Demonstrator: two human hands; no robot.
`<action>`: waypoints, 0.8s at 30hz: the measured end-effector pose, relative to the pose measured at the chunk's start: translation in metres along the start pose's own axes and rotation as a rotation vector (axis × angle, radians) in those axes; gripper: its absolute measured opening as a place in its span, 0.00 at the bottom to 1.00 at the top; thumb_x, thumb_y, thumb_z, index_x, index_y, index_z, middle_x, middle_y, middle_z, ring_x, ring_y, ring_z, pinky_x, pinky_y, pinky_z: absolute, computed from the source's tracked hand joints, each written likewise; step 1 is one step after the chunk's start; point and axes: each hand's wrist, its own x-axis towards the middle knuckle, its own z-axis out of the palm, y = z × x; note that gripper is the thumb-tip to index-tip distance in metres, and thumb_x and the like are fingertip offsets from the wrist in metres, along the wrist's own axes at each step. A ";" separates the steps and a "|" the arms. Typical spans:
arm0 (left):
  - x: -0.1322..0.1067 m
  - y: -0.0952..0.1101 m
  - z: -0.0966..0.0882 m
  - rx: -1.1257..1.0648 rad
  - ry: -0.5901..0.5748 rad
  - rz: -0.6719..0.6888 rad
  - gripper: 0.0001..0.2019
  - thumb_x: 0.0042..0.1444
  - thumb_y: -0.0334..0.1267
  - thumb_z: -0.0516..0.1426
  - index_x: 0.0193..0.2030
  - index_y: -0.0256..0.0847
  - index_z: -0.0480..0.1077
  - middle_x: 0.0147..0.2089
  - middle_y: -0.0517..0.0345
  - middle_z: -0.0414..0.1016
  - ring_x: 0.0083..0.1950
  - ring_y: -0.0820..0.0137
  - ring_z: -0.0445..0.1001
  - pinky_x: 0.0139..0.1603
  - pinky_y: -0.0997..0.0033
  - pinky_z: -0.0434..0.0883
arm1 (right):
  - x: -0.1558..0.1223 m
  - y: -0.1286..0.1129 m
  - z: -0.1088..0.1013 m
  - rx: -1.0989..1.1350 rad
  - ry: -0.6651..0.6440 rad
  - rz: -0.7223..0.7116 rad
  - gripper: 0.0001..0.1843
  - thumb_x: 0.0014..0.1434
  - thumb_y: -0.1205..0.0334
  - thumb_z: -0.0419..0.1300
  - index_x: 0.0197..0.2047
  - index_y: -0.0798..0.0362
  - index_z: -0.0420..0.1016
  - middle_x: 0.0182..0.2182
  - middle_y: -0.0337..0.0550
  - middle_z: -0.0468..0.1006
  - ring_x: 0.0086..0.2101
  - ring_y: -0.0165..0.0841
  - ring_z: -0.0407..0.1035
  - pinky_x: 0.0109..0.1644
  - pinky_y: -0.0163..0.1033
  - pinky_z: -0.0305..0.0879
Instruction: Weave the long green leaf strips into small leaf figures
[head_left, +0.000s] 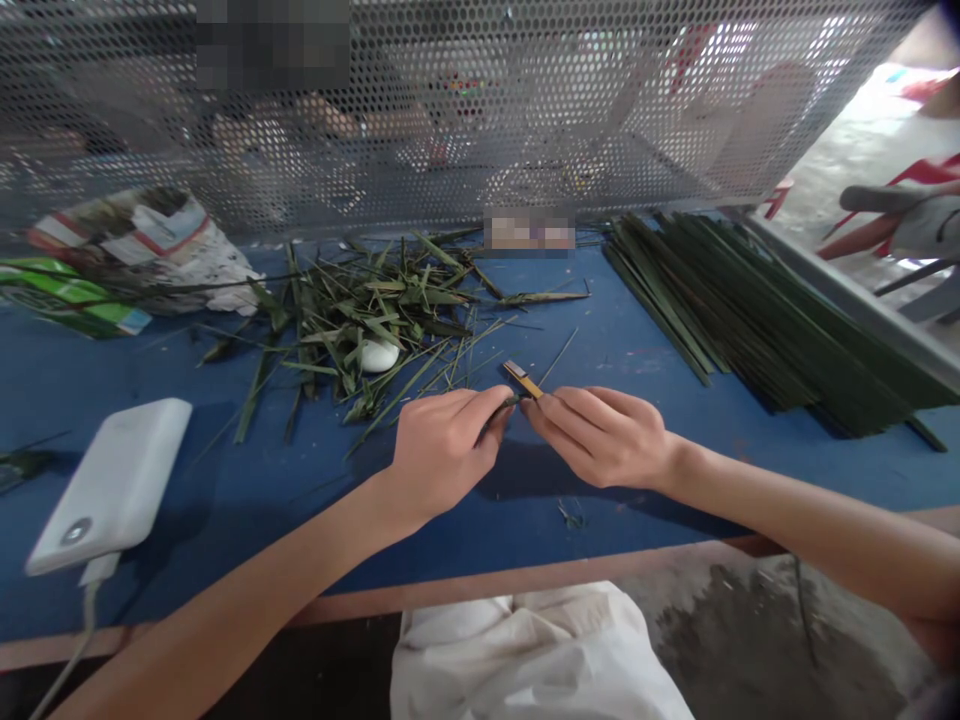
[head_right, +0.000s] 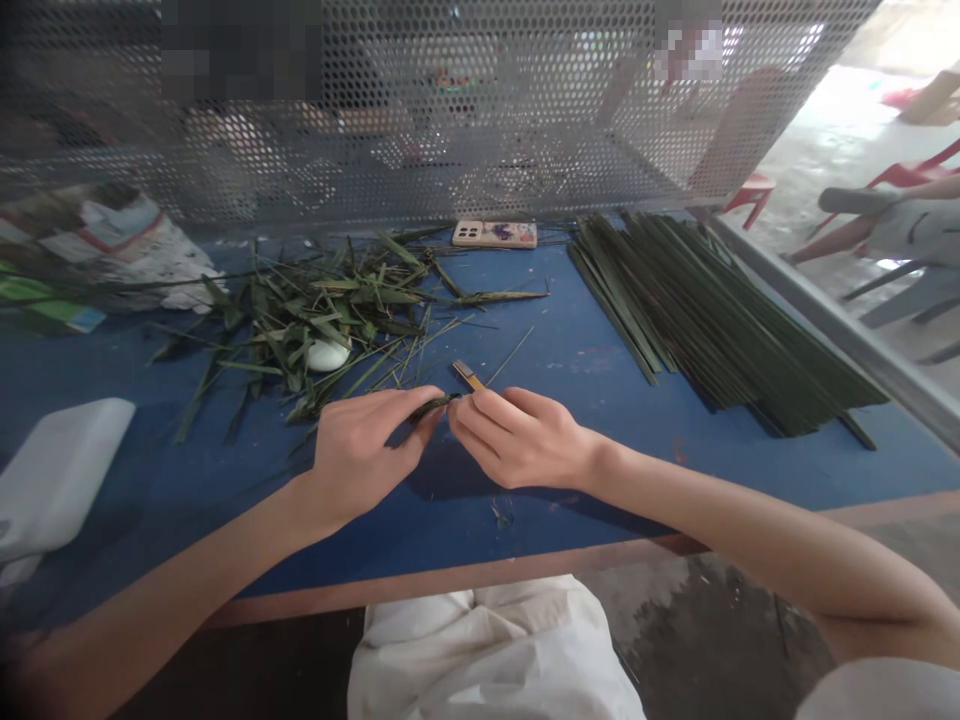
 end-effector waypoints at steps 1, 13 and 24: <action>0.000 0.001 0.000 -0.018 0.005 -0.017 0.08 0.60 0.35 0.56 0.42 0.41 0.77 0.32 0.54 0.81 0.31 0.69 0.79 0.34 0.73 0.73 | 0.000 0.001 0.000 0.010 0.000 0.009 0.13 0.67 0.65 0.52 0.45 0.47 0.78 0.38 0.43 0.80 0.37 0.33 0.72 0.32 0.38 0.66; 0.005 0.004 -0.005 -0.276 0.053 -0.254 0.08 0.59 0.37 0.57 0.42 0.42 0.77 0.39 0.56 0.82 0.38 0.68 0.80 0.42 0.71 0.77 | -0.003 -0.006 0.007 -0.129 0.008 -0.028 0.19 0.68 0.65 0.51 0.59 0.50 0.71 0.34 0.43 0.79 0.32 0.30 0.71 0.28 0.37 0.60; 0.012 0.004 -0.008 -0.542 0.015 -0.437 0.11 0.58 0.44 0.60 0.41 0.39 0.78 0.38 0.53 0.82 0.38 0.66 0.81 0.39 0.70 0.80 | -0.007 -0.004 0.015 -0.035 0.040 0.098 0.25 0.65 0.63 0.52 0.65 0.50 0.66 0.21 0.38 0.76 0.22 0.27 0.67 0.27 0.32 0.60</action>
